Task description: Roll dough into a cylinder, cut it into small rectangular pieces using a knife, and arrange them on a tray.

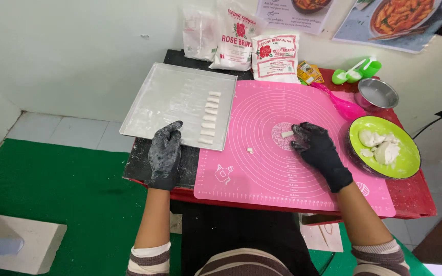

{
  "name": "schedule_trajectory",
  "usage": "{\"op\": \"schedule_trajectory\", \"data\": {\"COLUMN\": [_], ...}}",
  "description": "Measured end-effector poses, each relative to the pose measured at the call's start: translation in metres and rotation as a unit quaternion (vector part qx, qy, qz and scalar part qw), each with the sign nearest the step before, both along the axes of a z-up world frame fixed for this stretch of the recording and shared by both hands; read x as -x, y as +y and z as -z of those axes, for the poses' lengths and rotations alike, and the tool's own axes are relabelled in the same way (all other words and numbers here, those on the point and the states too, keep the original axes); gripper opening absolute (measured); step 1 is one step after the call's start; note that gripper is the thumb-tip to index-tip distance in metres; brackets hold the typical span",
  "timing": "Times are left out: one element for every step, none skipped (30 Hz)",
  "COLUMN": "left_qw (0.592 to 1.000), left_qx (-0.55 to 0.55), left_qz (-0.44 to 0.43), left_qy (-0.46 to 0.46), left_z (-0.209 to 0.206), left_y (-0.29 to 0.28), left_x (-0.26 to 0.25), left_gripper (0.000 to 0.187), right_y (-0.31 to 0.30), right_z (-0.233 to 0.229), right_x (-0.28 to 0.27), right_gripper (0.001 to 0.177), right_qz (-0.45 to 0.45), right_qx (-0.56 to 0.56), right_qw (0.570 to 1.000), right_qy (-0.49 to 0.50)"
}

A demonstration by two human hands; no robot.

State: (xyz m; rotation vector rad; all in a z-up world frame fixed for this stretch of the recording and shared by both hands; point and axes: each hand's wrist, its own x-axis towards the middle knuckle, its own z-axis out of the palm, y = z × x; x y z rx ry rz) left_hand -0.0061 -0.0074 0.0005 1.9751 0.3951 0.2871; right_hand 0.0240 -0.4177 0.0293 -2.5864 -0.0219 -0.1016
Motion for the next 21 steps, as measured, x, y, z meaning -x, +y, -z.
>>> {"op": "schedule_trajectory", "data": {"left_qw": [1.000,1.000,1.000,1.000,0.999,0.999,0.999,0.999,0.999,0.999,0.999,0.999,0.998,0.998,0.998,0.998,0.997,0.997,0.997,0.997,0.997], "left_qx": [0.005,0.010,0.010,0.003,-0.003,-0.002,-0.006,-0.009,-0.009,-0.014,-0.018,-0.019,-0.026,-0.033,-0.033,-0.023,-0.012,-0.013,-0.001,0.011,0.011], "left_qz": [-0.008,-0.015,-0.015,-0.016,-0.017,-0.019,-0.023,-0.027,-0.028,-0.024,-0.020,-0.021,-0.025,-0.029,-0.030,-0.033,-0.036,-0.038,-0.040,-0.043,-0.046], "left_qy": [0.003,0.007,0.008,0.018,0.028,0.028,0.036,0.043,0.043,0.040,0.037,0.036,0.043,0.050,0.050,0.057,0.065,0.064,0.063,0.062,0.061], "left_z": [-0.005,-0.009,-0.007,-0.006,-0.005,-0.007,-0.010,-0.012,-0.012,-0.012,-0.012,-0.010,-0.008,-0.006,-0.006,-0.006,-0.007,-0.009,-0.011,-0.012,-0.011], "left_y": [-0.003,-0.005,-0.005,-0.004,-0.003,-0.005,-0.006,-0.007,-0.006,-0.006,-0.005,-0.005,-0.005,-0.005,-0.005,-0.006,-0.006,-0.008,-0.009,-0.010,-0.007], "left_x": [0.003,0.007,0.005,0.002,-0.001,0.000,0.001,0.001,0.002,0.001,0.001,0.000,-0.001,-0.002,-0.002,-0.003,-0.004,-0.003,-0.002,-0.001,-0.002], "left_gripper": [0.030,0.030,0.030,0.030,0.030,0.030,0.030,0.030,0.030,0.029,0.029,0.029,0.028,0.027,0.027,0.028,0.028,0.028,0.028,0.028,0.028], "right_y": [0.011,0.022,0.027,0.032,0.038,0.030,0.022,0.015,0.012,0.008,0.004,-0.002,-0.009,-0.015,-0.028,-0.042,-0.055,-0.053,-0.051,-0.048,-0.034], "right_z": [-0.013,-0.025,-0.030,-0.036,-0.042,-0.025,-0.008,0.010,0.007,0.004,0.001,0.011,0.020,0.030,0.049,0.067,0.086,0.087,0.088,0.089,0.068], "right_x": [0.004,0.009,0.012,0.014,0.016,0.008,0.000,-0.008,-0.013,-0.018,-0.023,-0.032,-0.041,-0.050,-0.067,-0.084,-0.101,-0.104,-0.107,-0.111,-0.095], "right_gripper": [0.063,0.060,0.060,0.057,0.054,0.054,0.061,0.068,0.068,0.070,0.072,0.072,0.062,0.052,0.052,0.041,0.031,0.031,0.032,0.033,0.033], "right_qz": [0.026,0.052,0.052,0.088,0.120,0.119,0.048,-0.023,-0.024,-0.037,-0.050,-0.051,-0.040,-0.029,-0.030,-0.031,-0.032,-0.034,0.013,0.060,0.056], "right_qx": [-0.112,-0.224,-0.224,-0.383,-0.531,-0.530,-0.475,-0.416,-0.415,-0.354,-0.290,-0.290,-0.182,-0.072,-0.073,-0.004,0.064,0.063,0.056,0.049,0.048], "right_qw": [0.993,0.972,0.972,0.915,0.829,0.829,0.873,0.907,0.907,0.934,0.956,0.955,0.982,0.996,0.996,0.997,0.991,0.991,0.994,0.994,0.994], "right_qy": [0.027,0.054,0.055,0.094,0.131,0.131,0.100,0.067,0.068,0.041,0.014,0.014,-0.010,-0.034,-0.034,-0.072,-0.110,-0.111,-0.095,-0.078,-0.079]}}
